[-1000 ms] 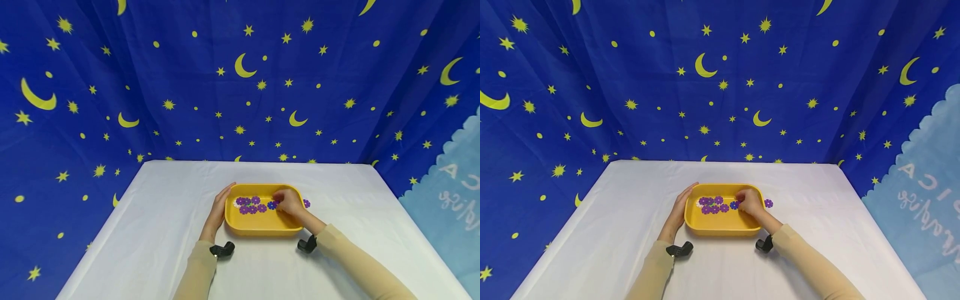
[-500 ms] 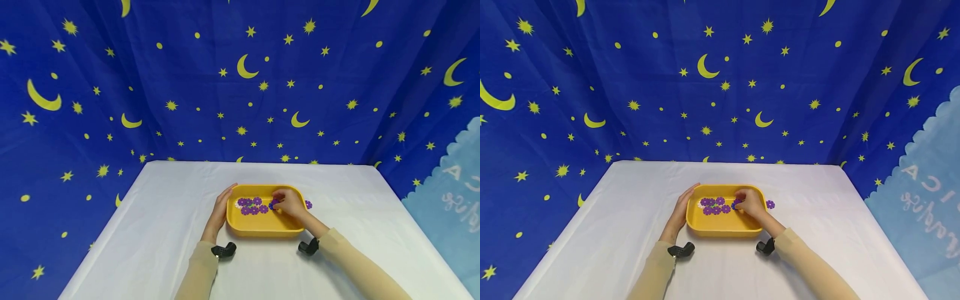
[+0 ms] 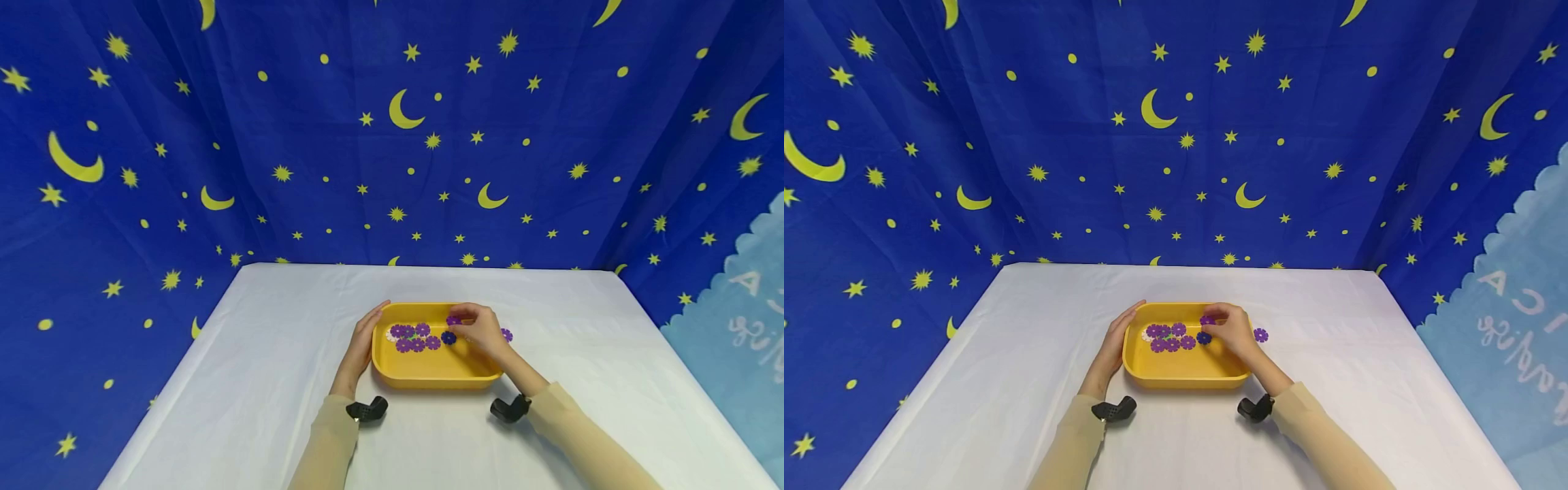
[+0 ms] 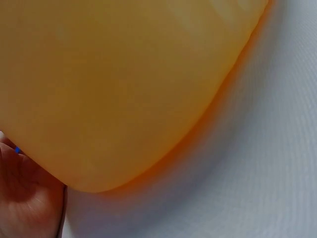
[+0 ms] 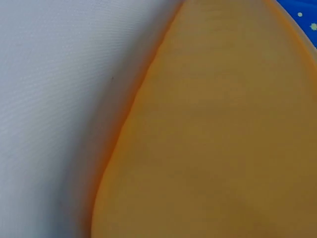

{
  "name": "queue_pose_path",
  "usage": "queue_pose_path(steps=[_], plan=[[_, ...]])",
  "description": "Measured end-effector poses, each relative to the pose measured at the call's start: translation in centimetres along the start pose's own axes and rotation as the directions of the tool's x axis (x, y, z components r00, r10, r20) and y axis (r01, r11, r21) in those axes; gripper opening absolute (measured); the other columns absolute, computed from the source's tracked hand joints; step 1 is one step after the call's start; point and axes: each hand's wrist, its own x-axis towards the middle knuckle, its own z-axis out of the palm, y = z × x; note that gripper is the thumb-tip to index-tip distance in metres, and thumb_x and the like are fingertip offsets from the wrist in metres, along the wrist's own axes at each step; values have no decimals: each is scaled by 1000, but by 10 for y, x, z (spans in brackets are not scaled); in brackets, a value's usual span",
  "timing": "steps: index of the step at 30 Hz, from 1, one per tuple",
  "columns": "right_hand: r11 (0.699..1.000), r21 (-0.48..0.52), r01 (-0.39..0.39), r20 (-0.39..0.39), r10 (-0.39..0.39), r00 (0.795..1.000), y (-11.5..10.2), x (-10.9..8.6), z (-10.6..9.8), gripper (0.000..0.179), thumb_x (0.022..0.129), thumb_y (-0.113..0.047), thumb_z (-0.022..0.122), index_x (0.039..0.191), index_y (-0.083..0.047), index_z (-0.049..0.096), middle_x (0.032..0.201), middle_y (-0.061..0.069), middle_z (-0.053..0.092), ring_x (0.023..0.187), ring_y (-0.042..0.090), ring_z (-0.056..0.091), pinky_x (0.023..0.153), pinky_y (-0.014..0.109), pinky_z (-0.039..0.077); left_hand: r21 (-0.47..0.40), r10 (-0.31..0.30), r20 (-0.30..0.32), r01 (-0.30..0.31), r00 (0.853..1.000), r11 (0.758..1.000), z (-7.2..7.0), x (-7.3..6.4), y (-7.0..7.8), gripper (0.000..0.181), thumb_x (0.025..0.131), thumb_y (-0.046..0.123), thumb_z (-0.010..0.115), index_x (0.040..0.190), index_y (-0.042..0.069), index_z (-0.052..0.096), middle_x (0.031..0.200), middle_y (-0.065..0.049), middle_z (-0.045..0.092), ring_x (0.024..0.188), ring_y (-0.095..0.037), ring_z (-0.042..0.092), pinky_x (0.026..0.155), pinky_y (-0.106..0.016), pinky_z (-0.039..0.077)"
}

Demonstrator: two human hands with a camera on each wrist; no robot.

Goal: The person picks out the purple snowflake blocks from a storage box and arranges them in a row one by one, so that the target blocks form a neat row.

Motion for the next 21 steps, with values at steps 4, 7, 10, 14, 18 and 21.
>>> queue_pose_path(steps=[4, 7, 10, 14, 18, 21], plan=[[999, 34, -40, -28, 41, 999, -3, -5, -6, 35, 79, 0, 73, 112, 6, 65, 110, 25, 67, 100, 36, 66, 81, 28, 60, 10, 5, 1, -5, 1000, 1000, 4, -5, 9, 47, 104, 22, 34, 146, 3, 34, 157, -14, 27, 147, -27, 21, 122, -40, 22], [998, 47, -48, -65, 51, 997, -2, -7, -10, 35, 79, -3, 74, 112, 5, 66, 111, 24, 68, 100, 34, 66, 82, 24, 59, 8, 2, -4, -2, 1000, 1000, 5, -7, 11, 47, 104, 22, 34, 146, 3, 35, 157, -14, 27, 147, -27, 21, 123, -40, 21], [998, 50, -23, -101, 28, 995, 1, -7, -13, 34, 78, -4, 75, 110, 5, 67, 110, 23, 68, 100, 32, 66, 85, 21, 57, 9, -1, -5, 1, 1000, 1000, 5, -8, 11, 46, 104, 22, 34, 146, 4, 35, 157, -13, 28, 147, -25, 21, 123, -38, 22], [996, 84, -9, -141, 21, 990, 3, -9, -19, 35, 77, -4, 76, 109, 6, 67, 110, 25, 68, 96, 20, 68, 82, 11, 54, 8, -8, -6, 8, 1000, 1000, 5, -7, 11, 47, 104, 23, 34, 146, 5, 35, 157, -12, 28, 147, -24, 22, 122, -37, 23], [990, 139, -12, -177, 37, 984, 3, -14, -26, 34, 78, -2, 74, 110, 9, 65, 113, 28, 65, 89, 0, 65, 81, 8, 53, 11, -6, -2, 6, 1000, 1000, 5, -6, 10, 47, 104, 23, 34, 147, 5, 35, 157, -12, 28, 147, -26, 23, 122, -38, 23], [982, 184, -31, -203, 69, 977, 5, -18, -31, 34, 80, -1, 73, 111, 10, 64, 115, 30, 63, 87, -6, 63, 81, 8, 54, 14, -6, -2, 6, 1000, 1000, 4, -6, 9, 46, 104, 23, 34, 146, 5, 35, 157, -12, 28, 147, -25, 23, 122, -38, 24]])
